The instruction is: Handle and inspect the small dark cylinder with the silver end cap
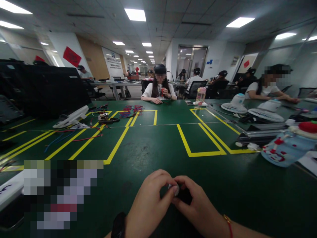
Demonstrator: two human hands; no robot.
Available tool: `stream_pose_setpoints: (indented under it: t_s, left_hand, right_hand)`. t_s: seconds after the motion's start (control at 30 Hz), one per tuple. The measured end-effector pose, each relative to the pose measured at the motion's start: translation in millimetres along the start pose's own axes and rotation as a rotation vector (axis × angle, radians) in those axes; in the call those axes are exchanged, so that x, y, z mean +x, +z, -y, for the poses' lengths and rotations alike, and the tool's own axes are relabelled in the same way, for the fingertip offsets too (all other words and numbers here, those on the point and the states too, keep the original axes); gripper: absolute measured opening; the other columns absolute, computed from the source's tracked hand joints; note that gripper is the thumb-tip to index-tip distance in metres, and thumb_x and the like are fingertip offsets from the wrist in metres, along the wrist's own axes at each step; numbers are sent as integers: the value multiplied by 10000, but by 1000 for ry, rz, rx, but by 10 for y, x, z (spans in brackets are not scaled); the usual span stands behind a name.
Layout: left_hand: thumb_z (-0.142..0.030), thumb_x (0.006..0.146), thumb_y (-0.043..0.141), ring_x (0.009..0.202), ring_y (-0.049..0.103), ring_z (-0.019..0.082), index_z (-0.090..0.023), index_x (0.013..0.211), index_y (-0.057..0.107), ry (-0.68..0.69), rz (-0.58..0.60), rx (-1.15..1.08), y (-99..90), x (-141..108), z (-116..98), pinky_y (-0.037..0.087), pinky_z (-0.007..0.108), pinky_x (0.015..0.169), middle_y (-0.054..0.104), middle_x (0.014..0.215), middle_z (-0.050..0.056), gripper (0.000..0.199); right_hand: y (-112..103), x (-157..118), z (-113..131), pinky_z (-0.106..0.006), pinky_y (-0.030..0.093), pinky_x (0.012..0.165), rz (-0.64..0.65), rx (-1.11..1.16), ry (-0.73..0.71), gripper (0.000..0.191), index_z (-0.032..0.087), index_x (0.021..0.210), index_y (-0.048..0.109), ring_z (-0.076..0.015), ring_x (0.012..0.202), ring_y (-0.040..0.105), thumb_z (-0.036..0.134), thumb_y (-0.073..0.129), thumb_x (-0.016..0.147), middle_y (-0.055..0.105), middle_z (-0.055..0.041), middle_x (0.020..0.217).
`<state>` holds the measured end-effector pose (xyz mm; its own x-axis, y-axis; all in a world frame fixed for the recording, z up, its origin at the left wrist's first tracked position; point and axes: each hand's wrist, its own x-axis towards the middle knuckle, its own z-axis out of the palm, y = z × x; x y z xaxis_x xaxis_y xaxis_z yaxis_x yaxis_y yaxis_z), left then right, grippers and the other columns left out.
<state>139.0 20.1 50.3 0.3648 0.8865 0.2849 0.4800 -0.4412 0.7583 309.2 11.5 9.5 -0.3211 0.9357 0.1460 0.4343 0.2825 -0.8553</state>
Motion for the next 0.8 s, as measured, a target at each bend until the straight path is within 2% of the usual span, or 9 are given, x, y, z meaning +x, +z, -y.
stream_pose_setpoints:
  t_s: [0.2,0.33,0.47,0.57,0.63,0.7,0.8]
  left_hand:
    - [-143,864,594,816,617,164,-215,818,678,-9,-51,-52,-101,-13,35,483,273,737,654,848,11,120]
    - [-125,839,610,833,612,188,-229,855,681,-61,16,99,-88,-115,216,476,309,754,668,874,17,127]
    - [-55,806,578,849,598,217,-234,844,660,-44,94,194,17,-207,312,454,351,766,680,868,13,201]
    - [-38,789,558,847,586,234,-221,854,634,-41,111,248,57,-234,286,446,374,762,672,876,28,209]
    - [-35,784,554,856,580,237,-218,888,625,-43,119,264,61,-242,272,447,377,765,666,896,37,222]
    - [-36,790,550,872,578,231,-225,935,618,-34,124,237,59,-254,280,451,374,779,662,931,36,247]
    - [-50,803,558,910,582,218,-245,1013,611,-37,136,146,40,-284,318,460,364,812,657,983,26,291]
  right_hand:
    - [-4,-19,11,-272,462,836,31,-1,18,301,192,1105,512,-139,948,541,214,563,810,561,-41,1055]
    - [0,-22,-40,-256,479,778,21,-93,12,275,182,1073,490,-132,887,549,192,523,800,558,-44,1007]
    - [29,-29,-155,-300,460,921,-13,-239,-127,459,198,1218,426,-162,1041,528,172,527,771,519,-68,1153]
    - [1,-71,-208,-286,456,950,11,-301,-166,453,216,1239,422,-154,1081,524,179,501,795,513,-61,1187]
    - [-86,-115,-234,-274,474,928,-32,-342,-126,414,215,1238,430,-156,1070,539,234,490,829,524,-64,1183]
    - [-253,-161,-298,-293,478,934,-126,-402,-50,431,224,1263,420,-174,1084,542,326,494,851,517,-69,1213]
    - [-680,-234,-558,-322,525,835,-293,-480,118,505,248,1281,424,-205,1007,579,484,499,840,518,-76,1225]
